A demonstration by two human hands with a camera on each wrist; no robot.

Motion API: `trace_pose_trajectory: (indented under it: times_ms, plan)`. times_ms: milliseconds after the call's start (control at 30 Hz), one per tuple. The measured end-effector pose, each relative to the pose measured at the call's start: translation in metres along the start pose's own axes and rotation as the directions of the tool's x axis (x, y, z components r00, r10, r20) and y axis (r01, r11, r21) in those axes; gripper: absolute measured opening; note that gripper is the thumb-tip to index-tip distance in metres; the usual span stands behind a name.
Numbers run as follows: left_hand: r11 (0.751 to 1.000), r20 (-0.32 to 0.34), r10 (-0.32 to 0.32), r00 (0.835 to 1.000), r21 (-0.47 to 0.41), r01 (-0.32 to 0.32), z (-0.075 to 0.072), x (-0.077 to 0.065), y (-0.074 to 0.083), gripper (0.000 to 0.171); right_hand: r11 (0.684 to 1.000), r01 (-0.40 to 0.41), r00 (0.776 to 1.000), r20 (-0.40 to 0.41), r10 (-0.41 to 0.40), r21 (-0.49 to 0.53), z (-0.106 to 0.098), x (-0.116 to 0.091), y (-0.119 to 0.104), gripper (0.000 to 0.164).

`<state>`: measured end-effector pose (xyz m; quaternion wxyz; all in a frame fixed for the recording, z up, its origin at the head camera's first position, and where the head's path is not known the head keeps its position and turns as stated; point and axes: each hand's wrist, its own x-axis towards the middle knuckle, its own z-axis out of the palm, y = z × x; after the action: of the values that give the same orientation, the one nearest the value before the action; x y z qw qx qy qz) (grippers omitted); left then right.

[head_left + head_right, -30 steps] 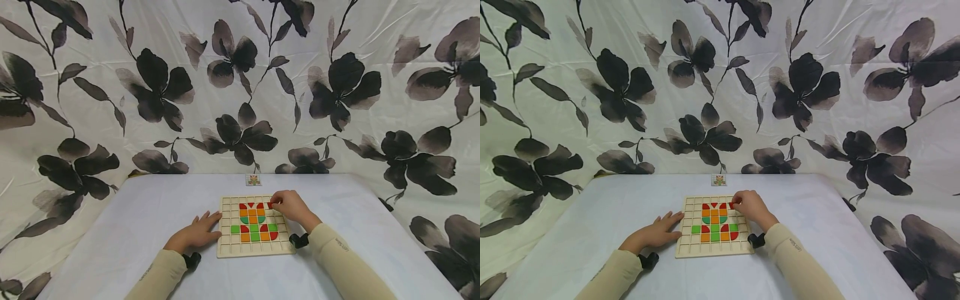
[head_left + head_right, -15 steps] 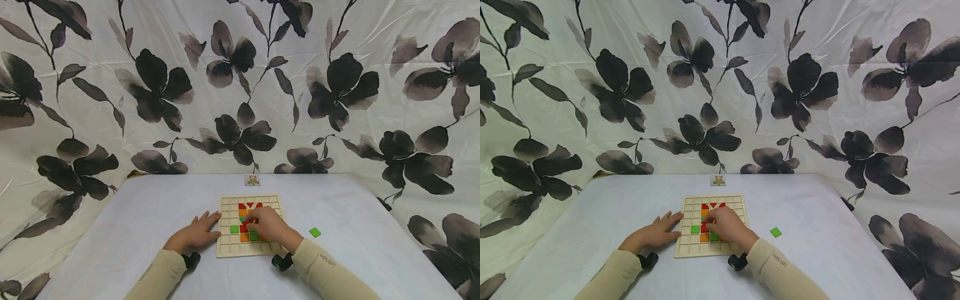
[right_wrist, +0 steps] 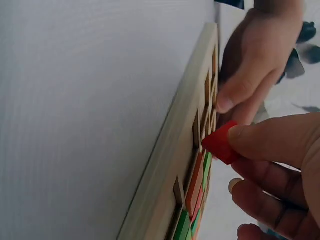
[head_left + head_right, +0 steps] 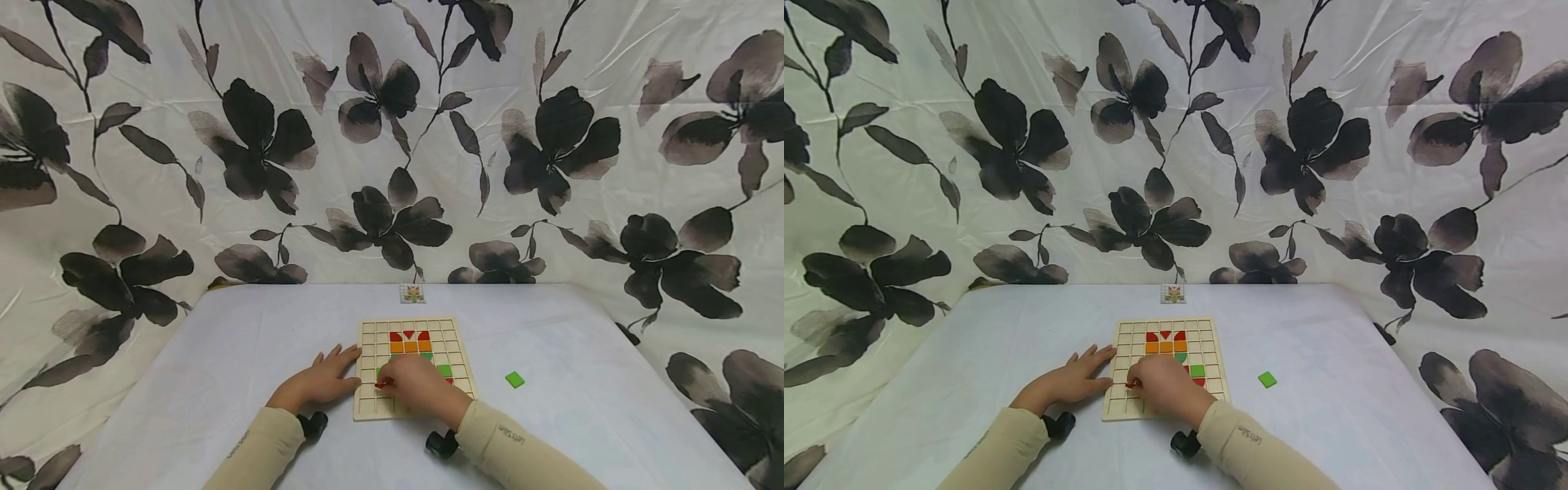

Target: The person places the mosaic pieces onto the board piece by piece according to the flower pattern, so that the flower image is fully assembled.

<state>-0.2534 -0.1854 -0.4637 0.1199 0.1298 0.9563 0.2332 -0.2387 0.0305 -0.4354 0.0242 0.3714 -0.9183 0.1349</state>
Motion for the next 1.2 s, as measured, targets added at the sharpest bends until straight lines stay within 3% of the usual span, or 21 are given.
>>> trace_pose_trajectory:
  times_ms: [200,367,700,1000,1200]
  plan:
    - [1.0,0.002,-0.005,1.0,-0.004,0.005,0.0,0.0,0.0,0.065,0.994,0.047,0.999,-0.01,-0.048,-0.097,0.006,0.001,-0.006,0.004]
    - [1.0,0.002,-0.001,1.0,-0.01,0.001,0.0,0.0,0.0,0.065,0.991,0.04,0.999,-0.027,-0.044,-0.13,0.012,0.002,-0.008,0.012]
    - [1.0,0.005,-0.001,1.0,-0.011,0.001,-0.002,-0.001,0.001,0.065,0.996,-0.084,0.996,0.025,0.084,-0.023,0.009,0.005,-0.002,0.004]
    - [1.0,0.0,-0.006,1.0,-0.009,0.006,0.0,0.001,0.001,0.065,0.995,-0.097,0.995,0.031,0.097,-0.005,0.006,0.003,0.002,0.005]
    - [1.0,0.005,-0.019,1.0,-0.017,0.019,0.0,0.0,0.002,0.066,0.992,-0.118,0.992,0.039,0.116,0.05,-0.009,-0.005,0.018,0.006]
